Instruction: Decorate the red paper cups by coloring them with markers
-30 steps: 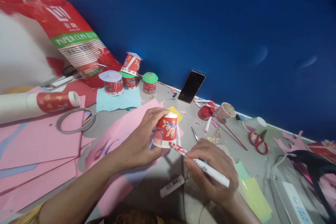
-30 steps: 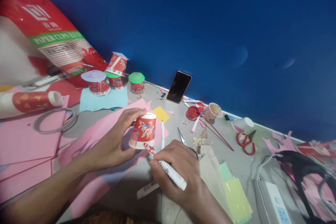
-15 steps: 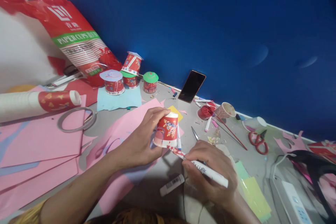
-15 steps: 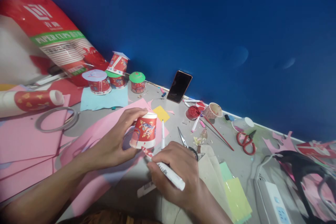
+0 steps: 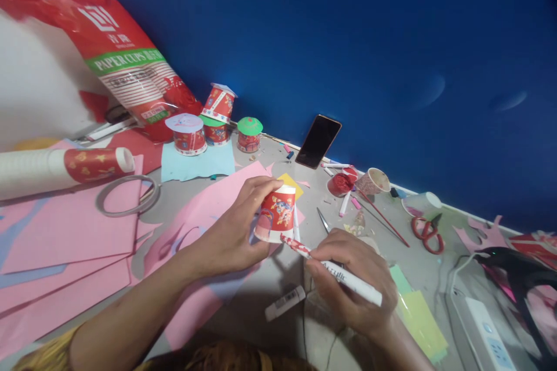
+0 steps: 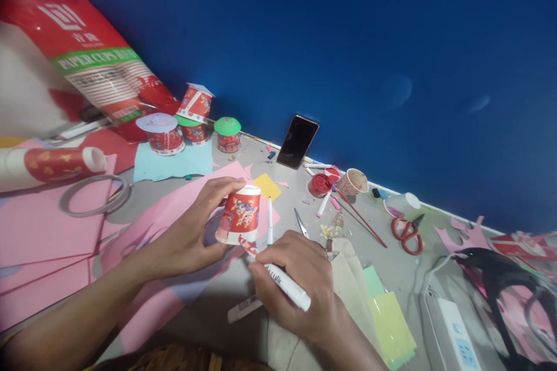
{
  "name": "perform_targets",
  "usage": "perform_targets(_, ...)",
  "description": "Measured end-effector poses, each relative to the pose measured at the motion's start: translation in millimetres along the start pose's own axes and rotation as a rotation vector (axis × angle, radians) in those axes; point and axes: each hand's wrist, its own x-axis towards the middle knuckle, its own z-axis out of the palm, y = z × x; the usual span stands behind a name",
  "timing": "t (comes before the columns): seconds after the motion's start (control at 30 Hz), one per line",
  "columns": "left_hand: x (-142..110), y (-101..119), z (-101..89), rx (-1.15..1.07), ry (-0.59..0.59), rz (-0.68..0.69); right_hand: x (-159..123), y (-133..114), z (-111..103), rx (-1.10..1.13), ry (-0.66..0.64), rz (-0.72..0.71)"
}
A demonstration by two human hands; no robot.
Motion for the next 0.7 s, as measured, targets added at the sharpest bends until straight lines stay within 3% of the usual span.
perform_targets(0.3,0.3,-0.6,0.1,0.008,0.006,0.015,2.8,-2.3,-0.1,0.033,-0.033,0.013)
perform_targets(0.7,3.1,2.2,-1.8,-0.018,0.019,-0.018,3.0,-5.0,-3.3,-0.030,0.060,0.002)
